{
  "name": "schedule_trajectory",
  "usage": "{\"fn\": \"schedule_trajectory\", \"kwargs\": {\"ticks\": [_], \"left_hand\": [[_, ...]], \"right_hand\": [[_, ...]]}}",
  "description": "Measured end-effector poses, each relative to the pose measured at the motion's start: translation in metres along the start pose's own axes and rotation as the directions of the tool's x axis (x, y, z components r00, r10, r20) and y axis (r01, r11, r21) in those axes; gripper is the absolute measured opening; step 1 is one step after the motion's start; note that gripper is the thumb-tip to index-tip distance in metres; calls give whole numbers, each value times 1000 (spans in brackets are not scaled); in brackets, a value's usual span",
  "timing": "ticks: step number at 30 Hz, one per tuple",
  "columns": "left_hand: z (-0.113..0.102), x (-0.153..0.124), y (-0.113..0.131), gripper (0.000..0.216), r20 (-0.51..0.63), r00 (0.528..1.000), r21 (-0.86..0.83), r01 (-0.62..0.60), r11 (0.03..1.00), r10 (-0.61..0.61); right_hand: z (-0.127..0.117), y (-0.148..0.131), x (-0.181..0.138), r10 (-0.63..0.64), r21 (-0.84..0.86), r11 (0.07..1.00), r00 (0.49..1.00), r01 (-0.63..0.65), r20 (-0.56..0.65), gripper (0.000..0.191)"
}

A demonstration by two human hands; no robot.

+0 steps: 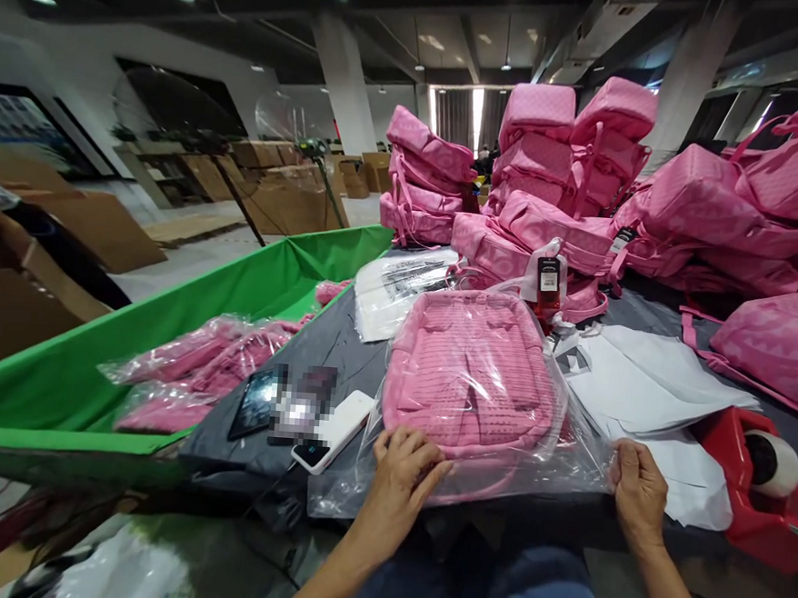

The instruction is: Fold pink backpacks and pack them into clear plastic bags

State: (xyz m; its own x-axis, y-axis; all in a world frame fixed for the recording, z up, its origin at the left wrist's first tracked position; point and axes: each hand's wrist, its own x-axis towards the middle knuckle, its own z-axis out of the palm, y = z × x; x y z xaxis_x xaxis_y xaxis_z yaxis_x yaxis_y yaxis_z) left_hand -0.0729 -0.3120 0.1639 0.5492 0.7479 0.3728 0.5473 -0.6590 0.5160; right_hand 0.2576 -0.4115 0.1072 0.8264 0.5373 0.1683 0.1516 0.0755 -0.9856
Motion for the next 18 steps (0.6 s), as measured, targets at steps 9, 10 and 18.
{"fn": "schedule_trajectory", "kwargs": {"ticks": [9,10,18], "left_hand": [[-5,48,-25,33,207,978,-214,36,976,9],[-4,47,-26,34,212,977,-237,62,970,-11],[-2,49,-29,51,240,967,-351,164,922,-81]], "right_hand": [[4,-1,14,47,-5,999,997,-47,56,64],[6,-2,17,87,-7,996,994,-87,71,65],[2,-17,28,262,-51,965,960,-258,102,67]]}}
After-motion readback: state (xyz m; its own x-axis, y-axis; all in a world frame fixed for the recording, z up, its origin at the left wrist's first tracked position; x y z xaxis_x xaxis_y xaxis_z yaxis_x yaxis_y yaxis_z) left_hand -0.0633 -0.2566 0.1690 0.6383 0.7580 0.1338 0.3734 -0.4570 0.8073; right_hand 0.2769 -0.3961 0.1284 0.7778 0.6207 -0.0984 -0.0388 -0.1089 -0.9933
